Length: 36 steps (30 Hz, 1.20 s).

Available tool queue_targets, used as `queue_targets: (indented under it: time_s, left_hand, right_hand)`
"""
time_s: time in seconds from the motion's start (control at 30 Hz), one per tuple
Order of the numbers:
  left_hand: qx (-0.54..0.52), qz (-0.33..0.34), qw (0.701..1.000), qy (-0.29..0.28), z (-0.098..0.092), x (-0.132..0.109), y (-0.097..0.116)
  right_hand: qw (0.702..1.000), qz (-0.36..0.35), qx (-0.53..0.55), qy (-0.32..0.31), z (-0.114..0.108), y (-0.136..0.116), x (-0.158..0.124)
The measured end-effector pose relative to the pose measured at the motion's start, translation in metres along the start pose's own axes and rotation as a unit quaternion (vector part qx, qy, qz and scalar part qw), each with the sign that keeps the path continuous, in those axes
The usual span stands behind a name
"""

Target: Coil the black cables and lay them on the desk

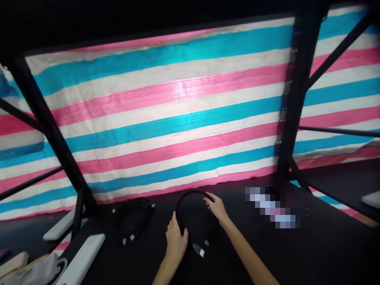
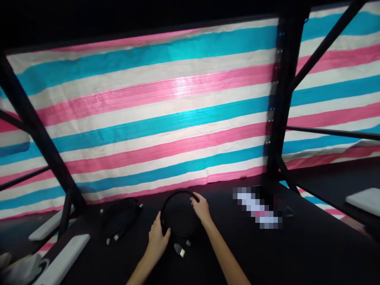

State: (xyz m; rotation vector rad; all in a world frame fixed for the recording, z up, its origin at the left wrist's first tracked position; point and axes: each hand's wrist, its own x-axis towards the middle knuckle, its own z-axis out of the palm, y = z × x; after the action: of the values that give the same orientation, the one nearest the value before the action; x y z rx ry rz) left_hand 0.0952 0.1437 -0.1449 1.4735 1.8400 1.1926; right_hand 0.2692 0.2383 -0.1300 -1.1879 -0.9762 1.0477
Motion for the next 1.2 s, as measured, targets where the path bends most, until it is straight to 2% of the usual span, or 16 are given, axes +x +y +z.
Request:
queue_targets:
  time_s: [0.07, 0.13, 0.3, 0.4, 0.6, 0.77, 0.93, 1.03, 1.2]
  left_hand:
    - [0.119, 0.027, 0.992, -0.013, 0.001, 0.004, -0.003]
    - [0.168, 0.054, 0.984, -0.015, -0.001, 0.013, -0.003]
    - [0.081, 0.056, 0.995, 0.012, -0.001, 0.051, 0.007]
    - [0.01, 0.049, 0.999, -0.016, 0.005, 0.067, 0.011]
    - [-0.182, 0.008, 0.98, -0.075, 0.011, 0.059, 0.014]
    - [-0.322, -0.026, 0.938, -0.128, 0.003, 0.044, 0.024]
    - [-0.451, -0.051, 0.875, -0.17, 0.006, 0.028, 0.036]
    - [-0.529, -0.066, 0.834, -0.145, 0.008, 0.028, 0.035]
    - [-0.612, -0.11, 0.778, -0.086, 0.0, 0.04, 0.022]
  right_hand:
    - [1.0, -0.02, -0.016, 0.001, -0.004, 0.01, 0.006]
    - [0.999, -0.038, -0.025, -0.005, -0.007, 0.016, 0.009]
    - [0.996, -0.071, -0.01, -0.048, -0.007, 0.013, 0.006]
    - [0.994, -0.094, 0.014, -0.058, -0.006, 0.005, 0.001]
    - [0.992, -0.116, 0.046, -0.014, -0.01, -0.005, -0.005]
    - [0.987, -0.133, 0.084, 0.036, -0.009, -0.006, -0.009]
    - [0.982, -0.122, 0.13, 0.067, -0.008, -0.007, -0.011]
    - [0.988, -0.075, 0.132, 0.013, -0.005, -0.007, -0.012]
    - [0.986, 0.019, 0.077, -0.148, 0.004, -0.004, -0.026]
